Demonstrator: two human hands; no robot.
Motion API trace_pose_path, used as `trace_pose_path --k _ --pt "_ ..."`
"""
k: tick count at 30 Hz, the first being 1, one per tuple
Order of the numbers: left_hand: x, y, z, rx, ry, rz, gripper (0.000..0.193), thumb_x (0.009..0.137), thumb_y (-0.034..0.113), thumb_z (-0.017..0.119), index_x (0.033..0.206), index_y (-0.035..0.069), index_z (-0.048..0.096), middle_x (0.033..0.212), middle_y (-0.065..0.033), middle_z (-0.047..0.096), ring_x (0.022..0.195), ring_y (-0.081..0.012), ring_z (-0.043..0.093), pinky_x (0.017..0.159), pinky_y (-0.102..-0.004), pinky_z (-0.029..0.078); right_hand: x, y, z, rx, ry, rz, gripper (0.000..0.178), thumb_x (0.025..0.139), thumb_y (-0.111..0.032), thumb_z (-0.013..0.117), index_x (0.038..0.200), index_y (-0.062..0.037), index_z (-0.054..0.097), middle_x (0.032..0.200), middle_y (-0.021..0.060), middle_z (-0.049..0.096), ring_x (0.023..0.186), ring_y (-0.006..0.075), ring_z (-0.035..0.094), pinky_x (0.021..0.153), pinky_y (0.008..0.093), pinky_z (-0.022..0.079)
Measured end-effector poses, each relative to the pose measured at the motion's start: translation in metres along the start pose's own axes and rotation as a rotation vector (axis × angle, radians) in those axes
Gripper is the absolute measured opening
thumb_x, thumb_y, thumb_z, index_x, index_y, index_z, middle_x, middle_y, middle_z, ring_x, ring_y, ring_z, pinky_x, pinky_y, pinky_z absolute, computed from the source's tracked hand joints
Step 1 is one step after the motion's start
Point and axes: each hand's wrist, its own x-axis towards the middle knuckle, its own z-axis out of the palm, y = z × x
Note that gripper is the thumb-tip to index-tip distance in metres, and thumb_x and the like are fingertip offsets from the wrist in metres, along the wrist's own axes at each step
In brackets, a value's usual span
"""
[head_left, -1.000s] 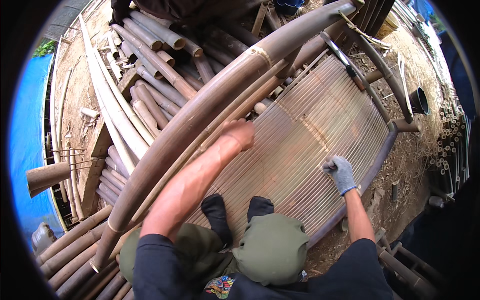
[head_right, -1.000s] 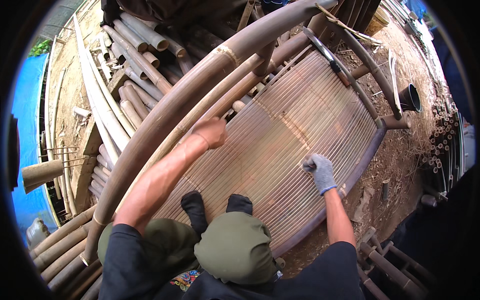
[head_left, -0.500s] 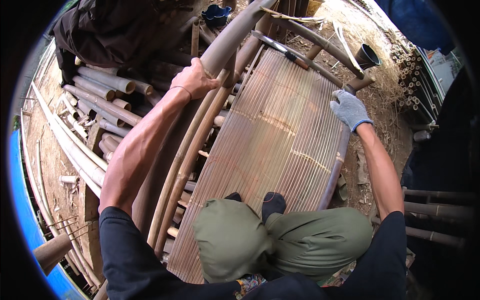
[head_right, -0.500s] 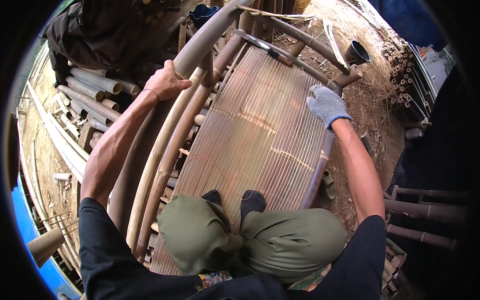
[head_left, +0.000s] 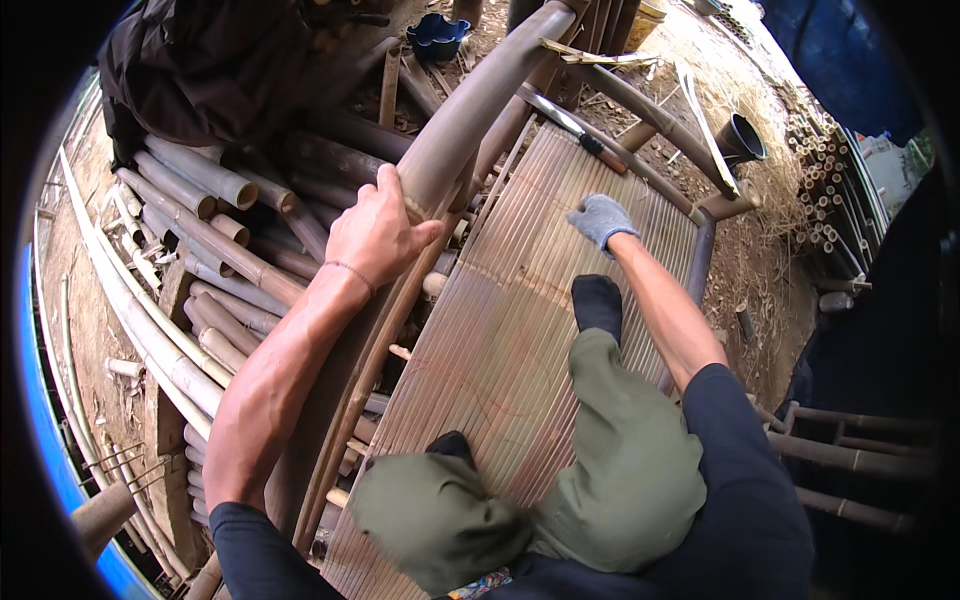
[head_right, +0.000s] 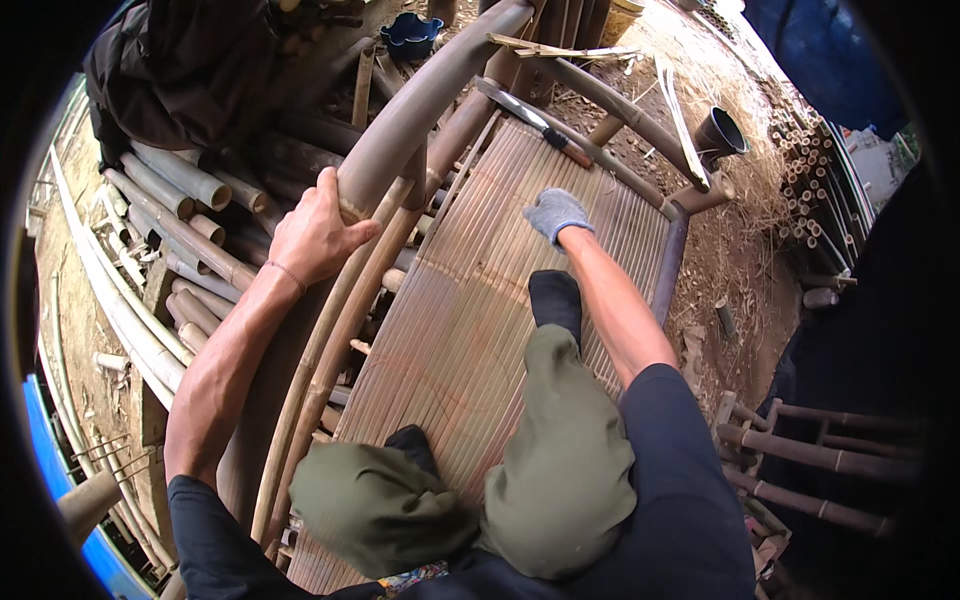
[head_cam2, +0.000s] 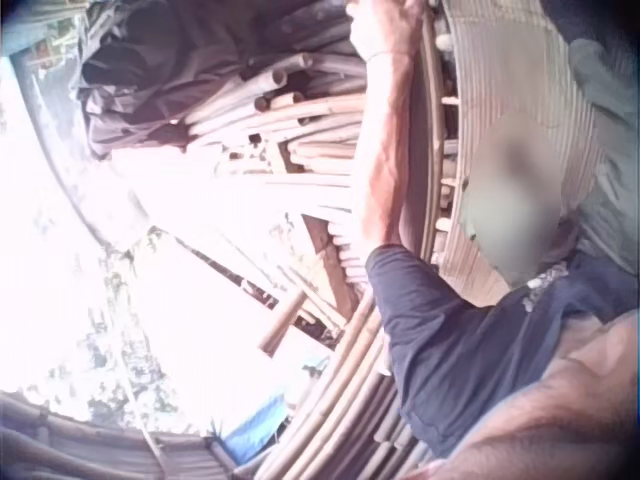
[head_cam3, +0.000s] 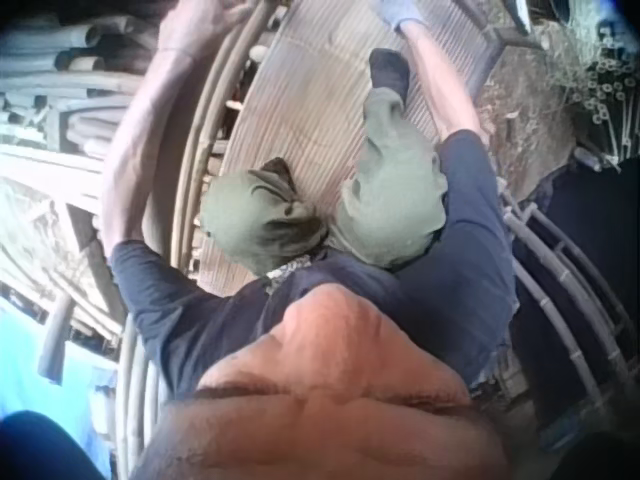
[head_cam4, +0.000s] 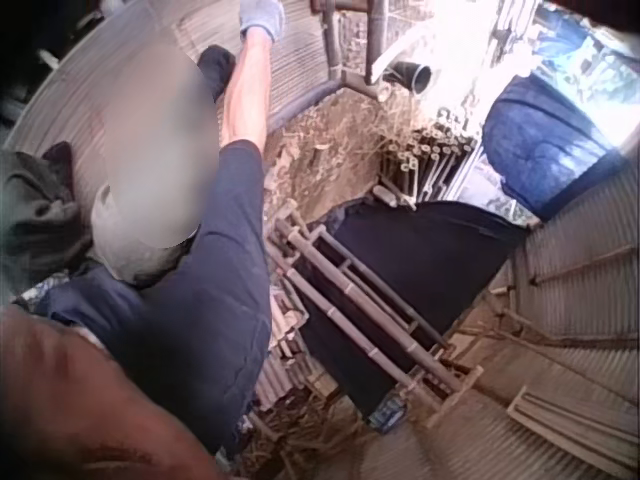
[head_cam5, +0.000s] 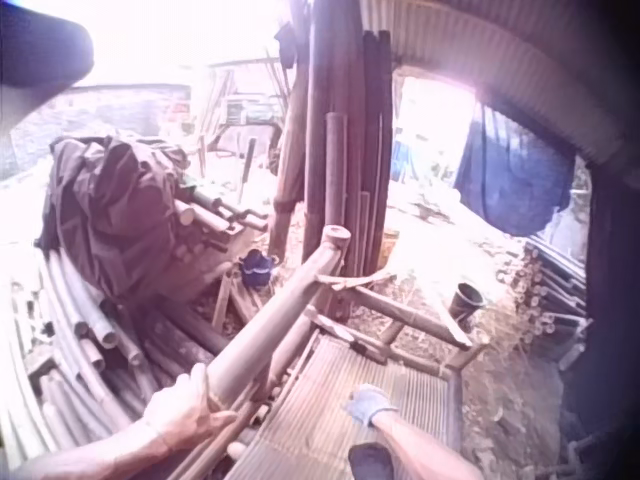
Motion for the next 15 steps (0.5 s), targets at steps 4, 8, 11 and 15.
trace_pose_path --k 4,8,11,15 --pt "-0.006 0.005 0.001 0.031 0.090 -0.012 0.087 0.078 0.036 0.076 0.143 0.000 0.032 0.132 -0.0248 0.051 0.123 -0.0388 0.051 0.100 -0.0435 0.045 0.026 -0.025 0.051 -0.053 0.082 0.043 0.040 0.083 -0.037 0.063 0.092 0.0006 0.072 0.100 0.0264 0.068 0.098 0.0389 0.067 0.085 0.0463 0.053" --pt "-0.005 0.034 0.029 0.272 0.479 0.444 0.076 0.077 0.014 0.074 0.142 -0.002 0.037 0.140 -0.0206 0.042 0.132 -0.0372 0.042 0.113 -0.0439 0.034 0.043 0.017 0.065 0.062 0.080 -0.072 0.027 0.084 -0.028 0.065 0.086 -0.0011 0.072 0.094 0.0255 0.069 0.084 0.0350 0.072 0.070 0.0432 0.057" --pt "0.015 0.051 0.048 0.267 0.342 0.570 0.062 0.081 0.005 0.064 0.138 -0.002 0.042 0.139 -0.0208 0.044 0.134 -0.0361 0.041 0.115 -0.0439 0.032 0.031 0.020 -0.001 1.422 -0.692 0.244 0.011 0.094 -0.019 0.057 0.086 -0.0114 0.061 0.062 0.0003 0.059 0.039 0.0134 0.050 0.037 0.0290 0.043" --pt "0.100 0.093 0.115 -0.043 0.132 0.498 0.052 0.081 0.000 0.057 0.132 0.001 0.044 0.133 -0.0193 0.048 0.128 -0.0346 0.046 0.108 -0.0427 0.039 -0.018 0.080 -0.133 1.358 -0.640 0.048 0.014 0.099 -0.021 0.056 0.092 -0.0093 0.058 0.053 -0.0070 0.041 0.035 0.0050 0.036 0.030 0.0230 0.033"
